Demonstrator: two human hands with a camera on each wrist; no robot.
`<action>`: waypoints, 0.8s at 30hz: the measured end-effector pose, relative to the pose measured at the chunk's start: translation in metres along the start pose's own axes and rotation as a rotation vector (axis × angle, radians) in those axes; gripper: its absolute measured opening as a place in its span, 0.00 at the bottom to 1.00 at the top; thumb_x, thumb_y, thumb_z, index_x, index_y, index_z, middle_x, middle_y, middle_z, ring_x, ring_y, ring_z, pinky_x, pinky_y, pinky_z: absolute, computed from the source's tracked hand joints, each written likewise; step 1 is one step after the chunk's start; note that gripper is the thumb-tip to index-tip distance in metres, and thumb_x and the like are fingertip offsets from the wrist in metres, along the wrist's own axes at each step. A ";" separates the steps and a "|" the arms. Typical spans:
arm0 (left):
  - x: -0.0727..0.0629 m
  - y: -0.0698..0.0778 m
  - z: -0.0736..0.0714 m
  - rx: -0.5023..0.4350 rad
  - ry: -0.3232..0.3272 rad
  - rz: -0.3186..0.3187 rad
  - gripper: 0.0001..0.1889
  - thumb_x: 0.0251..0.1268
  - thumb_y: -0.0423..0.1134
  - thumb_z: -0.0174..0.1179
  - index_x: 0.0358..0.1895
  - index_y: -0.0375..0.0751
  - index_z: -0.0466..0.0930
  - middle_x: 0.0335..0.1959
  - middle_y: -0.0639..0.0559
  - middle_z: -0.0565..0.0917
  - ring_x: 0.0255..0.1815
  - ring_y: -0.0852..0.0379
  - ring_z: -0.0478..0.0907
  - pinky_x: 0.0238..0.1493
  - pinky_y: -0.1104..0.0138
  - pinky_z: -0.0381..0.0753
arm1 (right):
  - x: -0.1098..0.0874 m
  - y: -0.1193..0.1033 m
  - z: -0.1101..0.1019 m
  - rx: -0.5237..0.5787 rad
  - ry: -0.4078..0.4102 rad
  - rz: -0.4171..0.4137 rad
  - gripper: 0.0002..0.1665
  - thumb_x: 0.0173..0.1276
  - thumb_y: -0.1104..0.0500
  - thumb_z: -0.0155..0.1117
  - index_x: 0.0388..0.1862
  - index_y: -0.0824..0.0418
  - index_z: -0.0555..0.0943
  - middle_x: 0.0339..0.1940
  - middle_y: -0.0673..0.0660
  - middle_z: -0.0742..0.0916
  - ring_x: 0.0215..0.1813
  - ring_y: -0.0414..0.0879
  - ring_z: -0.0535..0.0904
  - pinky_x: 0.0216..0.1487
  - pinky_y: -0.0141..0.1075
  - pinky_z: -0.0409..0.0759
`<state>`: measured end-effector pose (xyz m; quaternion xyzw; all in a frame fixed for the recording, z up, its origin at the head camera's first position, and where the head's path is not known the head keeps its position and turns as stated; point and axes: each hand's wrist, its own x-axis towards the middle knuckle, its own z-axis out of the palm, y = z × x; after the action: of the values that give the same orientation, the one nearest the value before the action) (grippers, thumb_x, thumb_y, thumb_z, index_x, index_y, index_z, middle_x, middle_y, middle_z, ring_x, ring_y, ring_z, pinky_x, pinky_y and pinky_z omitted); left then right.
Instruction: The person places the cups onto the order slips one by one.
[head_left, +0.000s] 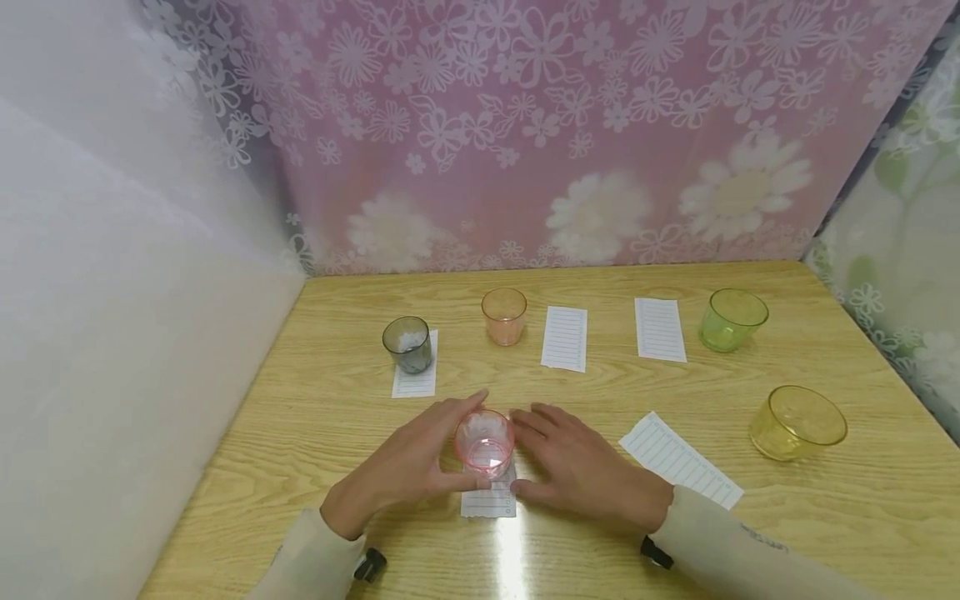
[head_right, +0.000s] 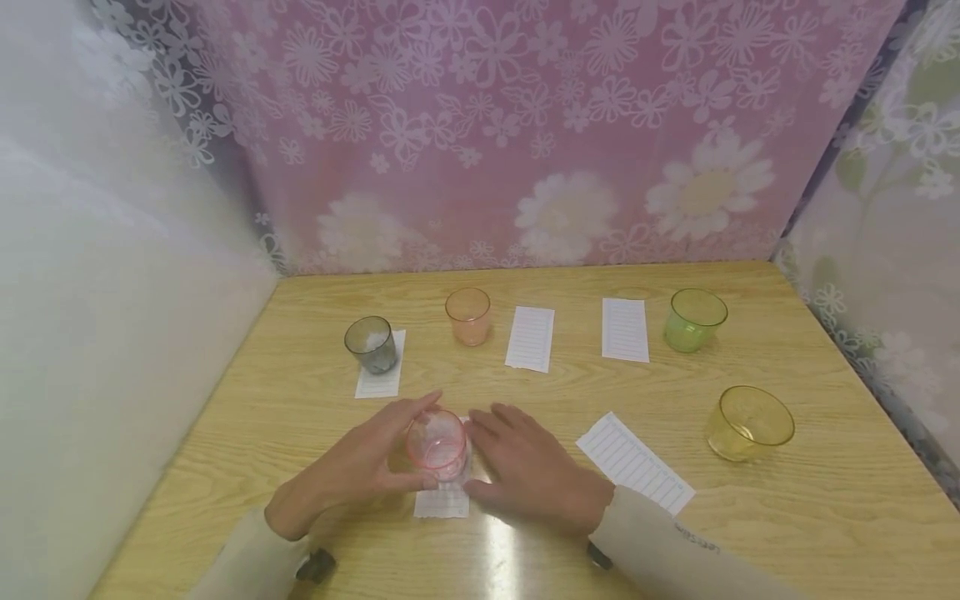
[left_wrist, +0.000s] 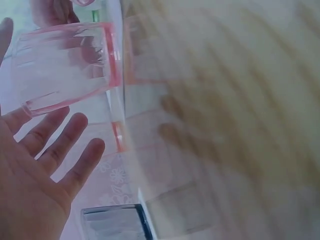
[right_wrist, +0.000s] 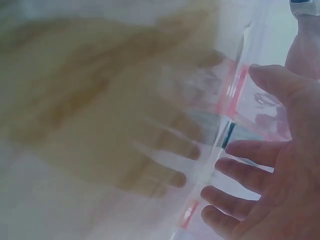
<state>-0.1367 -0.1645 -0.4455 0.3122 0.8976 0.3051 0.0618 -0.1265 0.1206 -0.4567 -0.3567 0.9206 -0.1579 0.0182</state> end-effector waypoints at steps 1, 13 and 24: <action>0.000 0.001 -0.001 0.009 0.004 -0.008 0.54 0.65 0.71 0.72 0.90 0.65 0.54 0.80 0.63 0.73 0.82 0.58 0.69 0.79 0.49 0.75 | 0.000 0.001 -0.001 -0.002 0.003 0.001 0.45 0.74 0.38 0.71 0.80 0.63 0.75 0.81 0.61 0.78 0.83 0.67 0.70 0.84 0.60 0.67; 0.019 0.011 -0.017 0.100 0.036 0.009 0.36 0.79 0.67 0.58 0.85 0.62 0.67 0.81 0.57 0.73 0.82 0.52 0.70 0.78 0.45 0.74 | -0.002 0.010 -0.027 -0.037 0.088 0.013 0.44 0.72 0.42 0.77 0.79 0.62 0.76 0.79 0.61 0.80 0.80 0.66 0.74 0.77 0.61 0.76; 0.047 0.043 -0.037 0.133 0.036 -0.036 0.31 0.84 0.67 0.52 0.81 0.59 0.73 0.79 0.56 0.75 0.80 0.51 0.71 0.78 0.47 0.75 | -0.008 0.026 -0.058 -0.014 0.151 0.065 0.39 0.74 0.47 0.76 0.78 0.60 0.78 0.78 0.61 0.80 0.76 0.63 0.77 0.71 0.62 0.81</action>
<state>-0.1629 -0.1285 -0.3870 0.2938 0.9223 0.2492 0.0303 -0.1463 0.1603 -0.4100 -0.3139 0.9314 -0.1774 -0.0487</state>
